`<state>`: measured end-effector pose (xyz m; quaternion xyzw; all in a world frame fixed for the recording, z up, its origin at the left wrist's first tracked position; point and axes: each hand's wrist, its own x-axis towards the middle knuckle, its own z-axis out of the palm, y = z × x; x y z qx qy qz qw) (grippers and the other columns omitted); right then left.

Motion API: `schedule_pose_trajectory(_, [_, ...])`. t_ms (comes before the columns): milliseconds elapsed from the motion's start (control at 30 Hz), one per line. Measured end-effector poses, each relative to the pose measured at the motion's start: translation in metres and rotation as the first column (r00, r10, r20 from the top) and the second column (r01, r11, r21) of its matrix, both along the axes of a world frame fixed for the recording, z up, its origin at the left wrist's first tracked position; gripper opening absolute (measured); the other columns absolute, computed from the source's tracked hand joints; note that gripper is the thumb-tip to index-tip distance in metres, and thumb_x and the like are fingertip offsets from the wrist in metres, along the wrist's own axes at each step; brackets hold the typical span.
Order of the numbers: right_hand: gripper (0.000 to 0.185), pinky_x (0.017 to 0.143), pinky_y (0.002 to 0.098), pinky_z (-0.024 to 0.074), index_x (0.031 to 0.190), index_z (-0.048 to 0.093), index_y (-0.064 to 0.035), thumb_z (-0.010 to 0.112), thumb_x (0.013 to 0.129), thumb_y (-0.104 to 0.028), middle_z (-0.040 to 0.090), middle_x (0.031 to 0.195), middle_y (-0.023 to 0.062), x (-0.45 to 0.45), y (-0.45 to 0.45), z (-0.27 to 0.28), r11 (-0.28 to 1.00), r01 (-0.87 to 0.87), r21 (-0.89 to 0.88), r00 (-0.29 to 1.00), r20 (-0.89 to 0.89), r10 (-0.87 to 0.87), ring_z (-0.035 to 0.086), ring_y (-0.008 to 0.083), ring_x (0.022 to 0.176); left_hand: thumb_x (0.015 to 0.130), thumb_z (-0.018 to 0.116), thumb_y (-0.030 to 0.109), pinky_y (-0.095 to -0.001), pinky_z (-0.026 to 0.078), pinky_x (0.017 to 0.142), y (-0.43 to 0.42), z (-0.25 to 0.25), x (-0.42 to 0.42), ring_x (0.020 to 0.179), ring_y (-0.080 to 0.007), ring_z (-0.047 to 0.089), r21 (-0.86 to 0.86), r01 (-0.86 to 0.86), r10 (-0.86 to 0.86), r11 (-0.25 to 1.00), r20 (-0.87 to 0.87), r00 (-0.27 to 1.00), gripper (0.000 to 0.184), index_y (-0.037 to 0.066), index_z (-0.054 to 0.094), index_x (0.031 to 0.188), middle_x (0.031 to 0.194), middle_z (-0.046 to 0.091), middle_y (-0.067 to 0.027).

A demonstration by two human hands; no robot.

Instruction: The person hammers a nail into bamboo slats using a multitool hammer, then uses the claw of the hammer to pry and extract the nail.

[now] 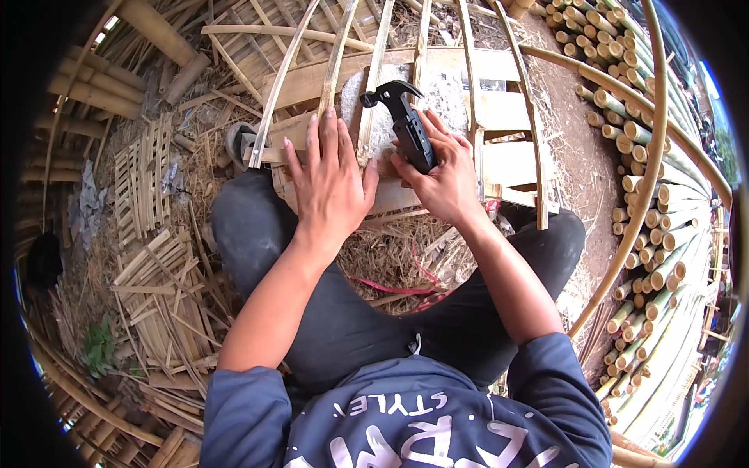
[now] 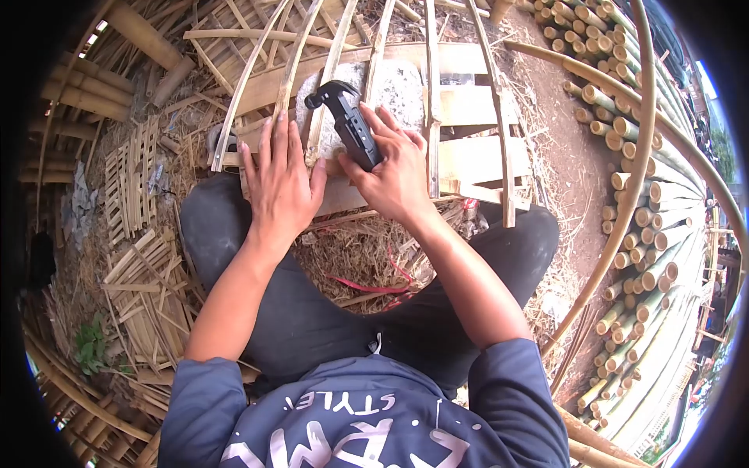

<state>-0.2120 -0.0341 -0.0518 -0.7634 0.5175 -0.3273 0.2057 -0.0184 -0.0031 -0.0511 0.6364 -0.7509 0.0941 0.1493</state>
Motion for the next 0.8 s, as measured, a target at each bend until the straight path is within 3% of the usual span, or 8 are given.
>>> schedule_pose_trajectory(433, [0.037,0.120,0.0505,0.0239,0.105,0.079,-0.0066,0.076,0.088,-0.039,0.051,0.156,0.0119,0.000,-0.001,0.003,0.999,-0.013,0.032,1.000,0.013,0.012,0.039,0.0315,0.151,0.100,0.056,0.040,-0.0667,0.022,0.120,-0.001,-0.005,0.005,0.152,-0.0378,0.030,-0.027,0.038,-0.039,0.999,-0.028,0.999,0.066,-0.011,0.053,0.142,0.162,0.037,-0.0228])
schedule_pose_trajectory(567, [0.043,0.122,0.0520,0.0220,0.102,0.080,-0.0062,0.078,0.088,-0.047,0.049,0.157,0.0155,-0.007,-0.004,0.004,0.994,-0.086,0.060,0.996,0.034,0.084,0.034,0.0345,0.153,0.102,0.055,0.038,-0.0646,0.023,0.121,-0.001,-0.004,0.003,0.151,-0.0372,0.033,-0.021,0.025,-0.026,0.999,-0.049,0.998,0.064,-0.010,0.050,0.144,0.162,0.037,-0.0214])
schedule_pose_trajectory(700, [0.040,0.123,0.0507,0.0211,0.101,0.080,-0.0056,0.077,0.090,-0.044,0.046,0.159,0.0167,-0.011,-0.004,0.012,0.981,-0.142,0.128,0.984,0.130,0.125,0.031,0.0355,0.154,0.102,0.055,0.038,-0.0646,0.023,0.120,0.001,-0.006,0.004,0.151,-0.0367,0.033,-0.036,0.019,-0.022,0.999,-0.082,0.996,0.063,-0.009,0.051,0.144,0.162,0.037,-0.0210])
schedule_pose_trajectory(800, [0.041,0.119,0.0445,0.0335,0.110,0.077,-0.0005,0.077,0.092,-0.038,0.045,0.159,0.0205,-0.014,-0.006,0.014,0.959,-0.153,0.240,0.951,0.301,0.076,0.034,0.0340,0.153,0.101,0.056,0.038,-0.0644,0.023,0.120,0.000,-0.007,0.004,0.151,-0.0366,0.034,-0.041,0.018,-0.022,0.999,-0.096,0.995,0.063,-0.009,0.052,0.143,0.162,0.037,-0.0218])
